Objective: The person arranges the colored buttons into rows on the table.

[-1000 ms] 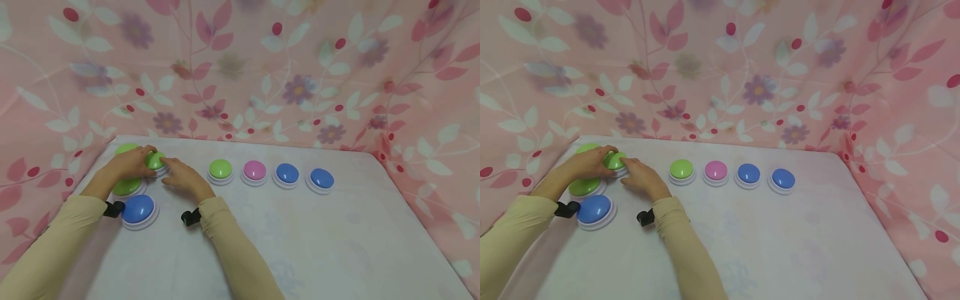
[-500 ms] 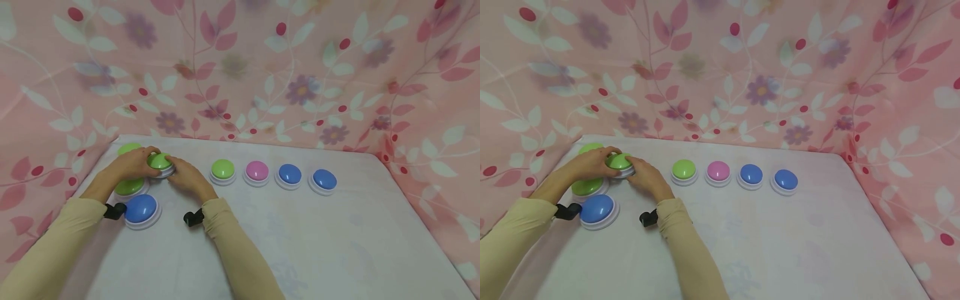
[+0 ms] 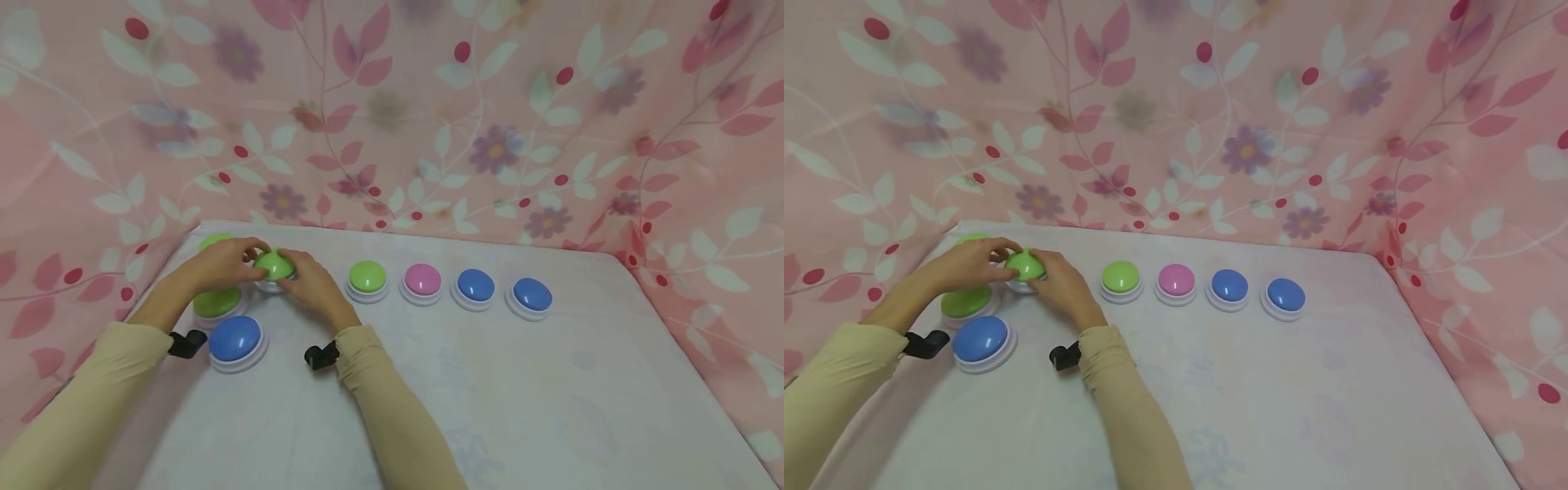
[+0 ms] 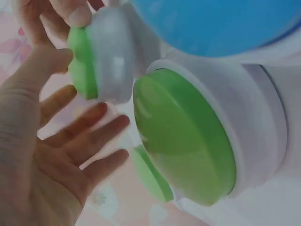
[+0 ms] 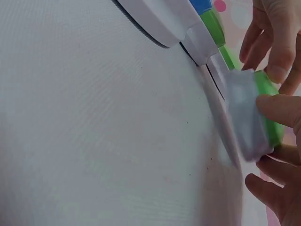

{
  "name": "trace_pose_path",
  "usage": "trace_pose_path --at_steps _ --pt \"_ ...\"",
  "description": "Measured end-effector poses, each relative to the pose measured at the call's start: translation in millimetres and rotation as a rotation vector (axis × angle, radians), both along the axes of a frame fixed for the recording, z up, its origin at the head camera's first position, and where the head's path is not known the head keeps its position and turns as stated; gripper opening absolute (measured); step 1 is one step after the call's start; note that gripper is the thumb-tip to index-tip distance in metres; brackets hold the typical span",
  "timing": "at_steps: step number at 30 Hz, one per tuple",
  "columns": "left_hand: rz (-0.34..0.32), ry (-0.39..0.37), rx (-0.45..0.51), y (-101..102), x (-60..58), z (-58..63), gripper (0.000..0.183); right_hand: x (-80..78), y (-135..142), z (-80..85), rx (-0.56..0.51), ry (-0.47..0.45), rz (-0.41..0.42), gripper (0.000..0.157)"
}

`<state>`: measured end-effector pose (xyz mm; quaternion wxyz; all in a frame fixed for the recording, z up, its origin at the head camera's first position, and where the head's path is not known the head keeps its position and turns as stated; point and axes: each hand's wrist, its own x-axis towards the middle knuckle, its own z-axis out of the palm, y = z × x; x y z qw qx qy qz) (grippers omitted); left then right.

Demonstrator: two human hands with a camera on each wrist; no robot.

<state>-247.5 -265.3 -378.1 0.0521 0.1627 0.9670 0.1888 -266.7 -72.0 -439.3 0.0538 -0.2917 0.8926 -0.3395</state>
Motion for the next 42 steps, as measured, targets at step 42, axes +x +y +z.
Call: trace_pose_path --at_steps 42 --pt "-0.089 0.289 0.194 38.5 27.5 8.6 0.065 9.3 61.2 50.0 -0.21 0.046 -0.066 0.052"
